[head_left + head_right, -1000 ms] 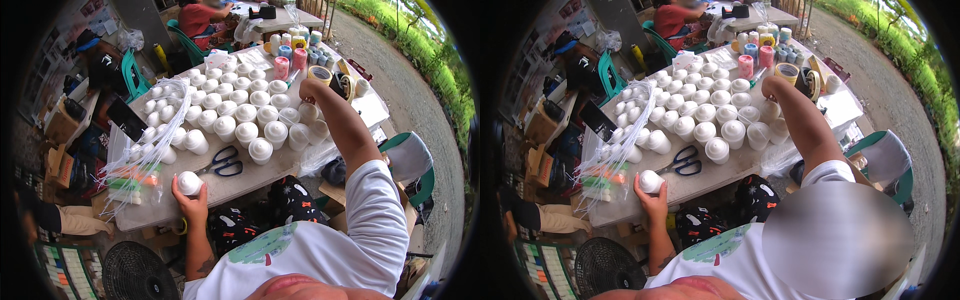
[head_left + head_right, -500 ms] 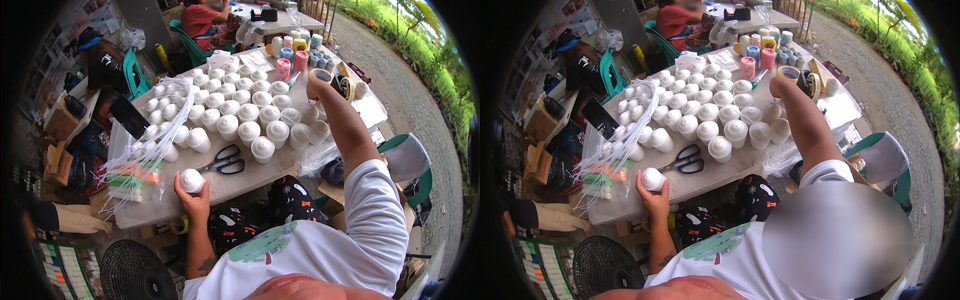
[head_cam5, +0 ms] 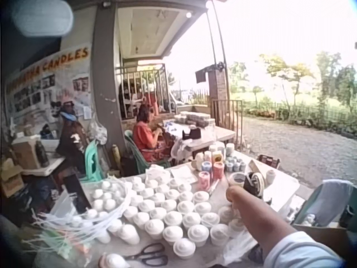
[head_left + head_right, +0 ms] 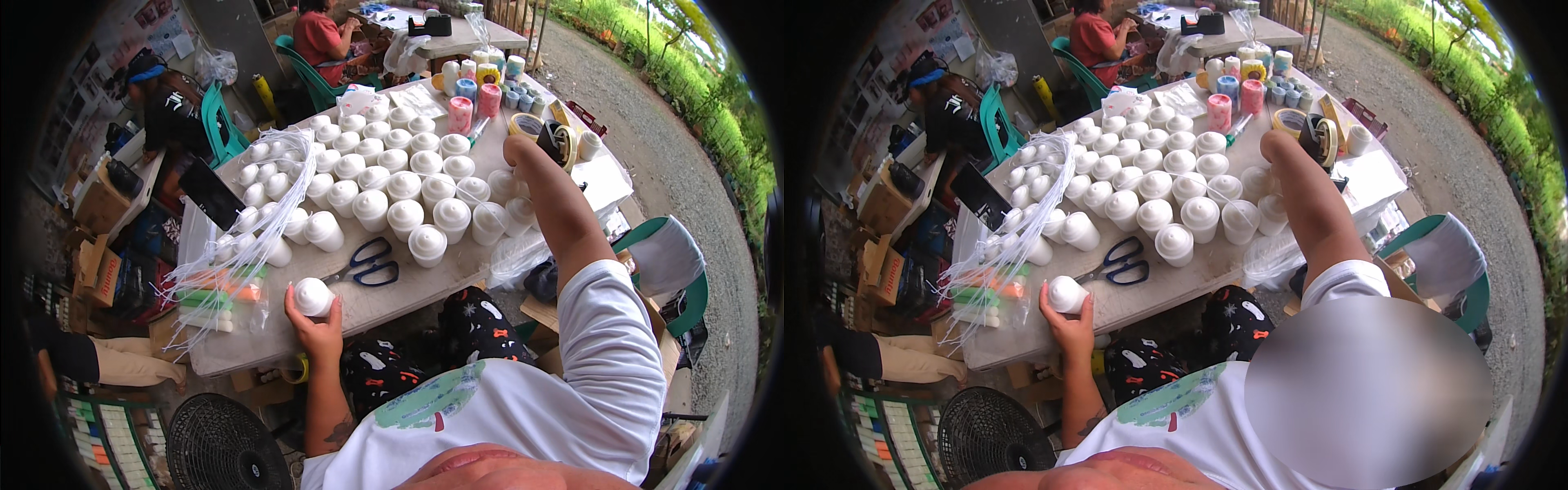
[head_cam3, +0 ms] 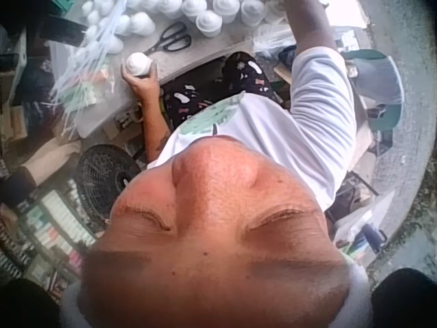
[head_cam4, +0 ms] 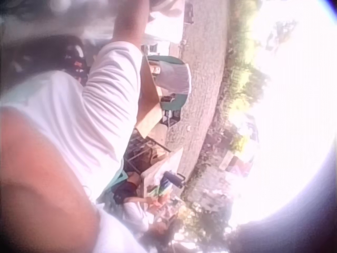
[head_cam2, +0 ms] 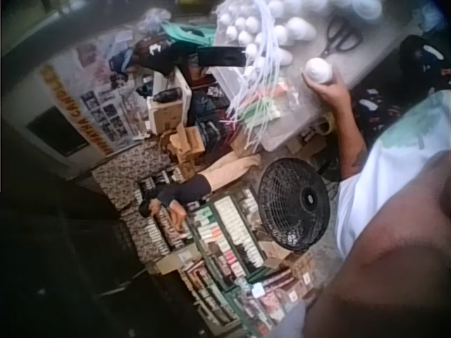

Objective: The person inserts a wick into a white cylindrical candle, ties the wick, and trims the excess with scissors. The person repeats this process for multiple candles, placing finished units on the table.

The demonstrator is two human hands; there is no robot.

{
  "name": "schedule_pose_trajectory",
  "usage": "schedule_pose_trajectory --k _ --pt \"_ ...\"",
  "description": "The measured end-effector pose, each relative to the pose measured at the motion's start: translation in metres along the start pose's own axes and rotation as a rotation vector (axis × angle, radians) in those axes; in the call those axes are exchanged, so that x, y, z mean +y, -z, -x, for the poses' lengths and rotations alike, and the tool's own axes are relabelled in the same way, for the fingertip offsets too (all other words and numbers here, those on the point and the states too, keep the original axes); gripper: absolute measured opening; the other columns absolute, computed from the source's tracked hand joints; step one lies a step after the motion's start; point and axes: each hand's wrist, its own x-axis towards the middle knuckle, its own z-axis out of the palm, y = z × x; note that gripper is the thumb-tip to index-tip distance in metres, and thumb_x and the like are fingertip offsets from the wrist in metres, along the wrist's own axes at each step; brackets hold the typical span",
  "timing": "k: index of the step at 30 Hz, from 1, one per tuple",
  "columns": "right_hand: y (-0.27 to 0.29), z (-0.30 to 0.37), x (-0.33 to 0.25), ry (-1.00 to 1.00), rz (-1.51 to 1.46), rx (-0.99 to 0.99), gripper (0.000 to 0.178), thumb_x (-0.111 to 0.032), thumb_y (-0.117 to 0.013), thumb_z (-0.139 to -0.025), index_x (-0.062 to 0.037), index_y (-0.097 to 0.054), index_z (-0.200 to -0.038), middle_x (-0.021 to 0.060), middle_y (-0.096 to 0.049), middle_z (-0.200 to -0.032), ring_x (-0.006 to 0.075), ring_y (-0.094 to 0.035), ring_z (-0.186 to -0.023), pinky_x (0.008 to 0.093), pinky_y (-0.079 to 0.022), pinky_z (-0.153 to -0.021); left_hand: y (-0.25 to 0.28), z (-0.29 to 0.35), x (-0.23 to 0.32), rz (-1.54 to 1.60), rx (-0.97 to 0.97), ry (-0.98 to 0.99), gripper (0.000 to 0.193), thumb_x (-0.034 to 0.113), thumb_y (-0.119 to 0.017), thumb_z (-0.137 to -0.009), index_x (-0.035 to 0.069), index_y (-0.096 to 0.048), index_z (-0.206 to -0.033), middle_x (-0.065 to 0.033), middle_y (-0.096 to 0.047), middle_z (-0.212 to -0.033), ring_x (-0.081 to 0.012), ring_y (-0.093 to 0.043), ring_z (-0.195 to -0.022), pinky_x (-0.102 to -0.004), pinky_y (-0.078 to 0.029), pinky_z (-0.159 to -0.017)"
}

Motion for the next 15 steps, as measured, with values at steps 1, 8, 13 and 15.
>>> schedule_pose_trajectory --k 1,8,13,15 --pt "0.004 0.006 -0.004 -0.029 -0.014 0.030 0.020 -0.010 -0.065 -0.070 -0.0079 -0.074 -0.088 0.0158 -0.068 -0.095 0.0304 -0.065 -0.080 0.0388 -0.053 -0.072 0.000 0.000 -0.001 0.002 0.003 -0.001 0.083 0.011 -0.079 -0.073 0.000 -0.027 -0.138 -0.0235 -0.040 -0.133 -0.0350 -0.043 -0.123 -0.0408 -0.035 -0.103" --pt "0.095 0.124 -0.043 -0.411 -1.095 0.289 0.020 -0.012 -0.049 -0.086 -0.0009 -0.064 -0.080 0.0162 -0.063 -0.082 0.0280 -0.060 -0.067 0.0409 -0.049 -0.056 0.007 0.005 -0.006 -0.018 0.025 0.052 0.084 0.015 -0.081 -0.071 0.002 -0.029 -0.137 -0.0227 -0.042 -0.132 -0.0350 -0.046 -0.120 -0.0413 -0.037 -0.101" --pt "0.122 0.246 -0.055 -0.450 -2.227 0.477 0.023 -0.010 -0.039 -0.091 -0.0041 -0.049 -0.072 0.0045 -0.042 -0.057 0.0160 -0.041 -0.045 0.0295 -0.031 -0.040 -0.001 -0.005 -0.008 0.084 0.055 0.067 0.079 0.020 -0.084 -0.068 0.004 -0.038 -0.129 -0.0177 -0.052 -0.119 -0.0303 -0.055 -0.105 -0.0394 -0.046 -0.090" --pt "0.101 0.268 -0.059 -0.187 -2.488 0.596 0.018 -0.012 -0.040 -0.093 -0.0051 -0.053 -0.084 0.0003 -0.038 -0.056 0.0121 -0.035 -0.044 0.0262 -0.026 -0.040 -0.001 -0.010 -0.006 0.208 0.089 0.130 0.070 0.018 -0.082 -0.071 0.004 -0.040 -0.125 -0.0141 -0.054 -0.114 -0.0253 -0.057 -0.100 -0.0366 -0.047 -0.086"
